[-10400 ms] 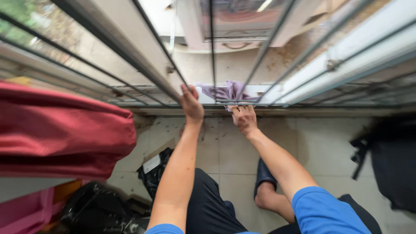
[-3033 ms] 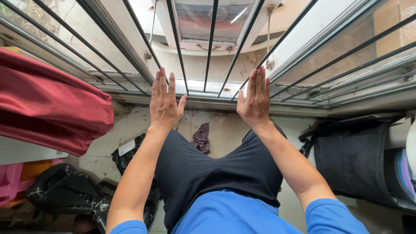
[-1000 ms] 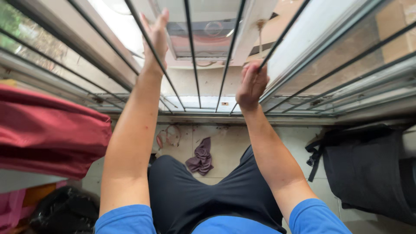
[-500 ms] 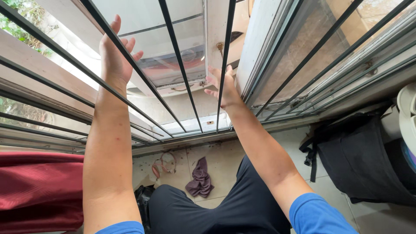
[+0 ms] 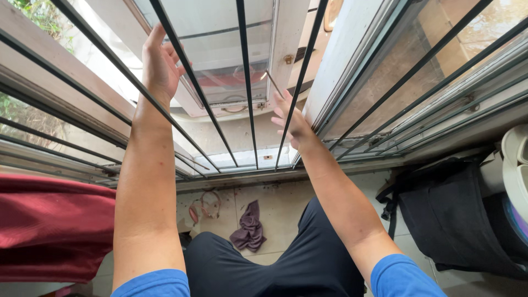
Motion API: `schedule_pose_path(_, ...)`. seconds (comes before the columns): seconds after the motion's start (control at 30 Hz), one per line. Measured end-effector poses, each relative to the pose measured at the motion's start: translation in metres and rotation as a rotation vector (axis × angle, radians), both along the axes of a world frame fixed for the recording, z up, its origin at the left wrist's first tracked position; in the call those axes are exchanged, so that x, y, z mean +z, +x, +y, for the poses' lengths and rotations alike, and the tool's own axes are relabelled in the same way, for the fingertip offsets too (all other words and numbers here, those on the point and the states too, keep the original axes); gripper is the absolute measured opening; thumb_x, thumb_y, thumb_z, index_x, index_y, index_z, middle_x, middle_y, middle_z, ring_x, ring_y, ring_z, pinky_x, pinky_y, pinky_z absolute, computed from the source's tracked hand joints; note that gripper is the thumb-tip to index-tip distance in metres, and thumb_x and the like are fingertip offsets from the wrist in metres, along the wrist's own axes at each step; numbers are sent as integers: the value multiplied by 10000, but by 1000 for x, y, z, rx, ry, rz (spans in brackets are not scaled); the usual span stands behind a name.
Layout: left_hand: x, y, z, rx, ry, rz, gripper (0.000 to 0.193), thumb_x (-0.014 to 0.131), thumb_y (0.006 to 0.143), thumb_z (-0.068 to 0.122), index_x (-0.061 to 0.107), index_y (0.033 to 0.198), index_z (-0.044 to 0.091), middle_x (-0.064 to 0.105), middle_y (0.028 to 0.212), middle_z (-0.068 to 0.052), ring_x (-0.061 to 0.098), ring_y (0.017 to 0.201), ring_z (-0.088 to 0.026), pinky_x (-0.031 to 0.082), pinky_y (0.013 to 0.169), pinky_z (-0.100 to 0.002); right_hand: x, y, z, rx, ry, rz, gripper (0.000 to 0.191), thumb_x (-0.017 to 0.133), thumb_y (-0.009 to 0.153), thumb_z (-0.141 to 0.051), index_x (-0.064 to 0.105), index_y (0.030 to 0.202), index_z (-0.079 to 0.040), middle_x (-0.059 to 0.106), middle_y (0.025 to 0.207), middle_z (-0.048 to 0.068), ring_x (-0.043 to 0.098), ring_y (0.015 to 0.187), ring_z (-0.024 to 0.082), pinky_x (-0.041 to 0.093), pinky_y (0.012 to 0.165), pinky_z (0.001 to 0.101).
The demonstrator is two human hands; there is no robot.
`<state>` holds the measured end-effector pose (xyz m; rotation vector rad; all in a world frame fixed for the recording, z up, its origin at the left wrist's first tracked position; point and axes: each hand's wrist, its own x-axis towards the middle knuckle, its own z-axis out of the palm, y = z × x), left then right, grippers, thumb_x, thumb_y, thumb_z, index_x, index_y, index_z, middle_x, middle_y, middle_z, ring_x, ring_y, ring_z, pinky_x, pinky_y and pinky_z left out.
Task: The person sits on the floor at a barred window and wipes the window frame, sill and lower rails with a cloth, reaching through the metal bars. They slide the window panels open and closed and work the latch between wiping passes.
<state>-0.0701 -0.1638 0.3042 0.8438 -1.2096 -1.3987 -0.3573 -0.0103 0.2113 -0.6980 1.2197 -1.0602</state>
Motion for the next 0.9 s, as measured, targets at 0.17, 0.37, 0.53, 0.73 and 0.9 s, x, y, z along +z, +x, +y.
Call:
schedule_pose_path(0.17,1,0,9,-57,-59,-38,1017,644,853,671,331,1566,16,526,1506,-357,502,1429,-410,440,1025,-556,-7,-12,30,184,-458,-272,1062,525,902,-719,80,1655,-118,156,1734,158,171,1605,323,211,1196,650)
schedule_pose_path(0.37,-4,4,11,-74,-12,-20,1225,680,886,696,-1,1645,18,96,1666,-370,194,1601,-493,274,1202,-687,-13,-1,18,307,-81,-75,1139,331,823,-891,164,1632,-107,169,1731,152,229,1582,313,182,1179,673)
schedule_pose_path(0.53,-2,5,19,-33,23,-17,1300,706,804,716,-30,1650,58,-103,1676,-312,58,1582,-518,232,1194,-720,-55,1,21,162,412,52,1098,185,825,-884,392,1598,-132,324,1628,247,415,1413,392,224,1139,656)
schedule_pose_path(0.73,-14,9,30,-13,16,-66,1284,651,740,761,-60,1632,172,-41,1702,-179,74,1555,-460,230,1164,-699,-117,14,99,-307,-216,161,608,476,1018,-560,603,1350,-67,647,1404,186,629,1234,244,486,977,412)
schedule_pose_path(0.9,-57,22,34,-88,-121,-19,1088,476,960,765,64,1714,98,45,1795,-198,91,1681,-374,214,1279,-719,-124,59,150,-30,-651,821,223,694,975,-207,678,1174,-108,709,1211,117,697,1140,240,574,999,333)
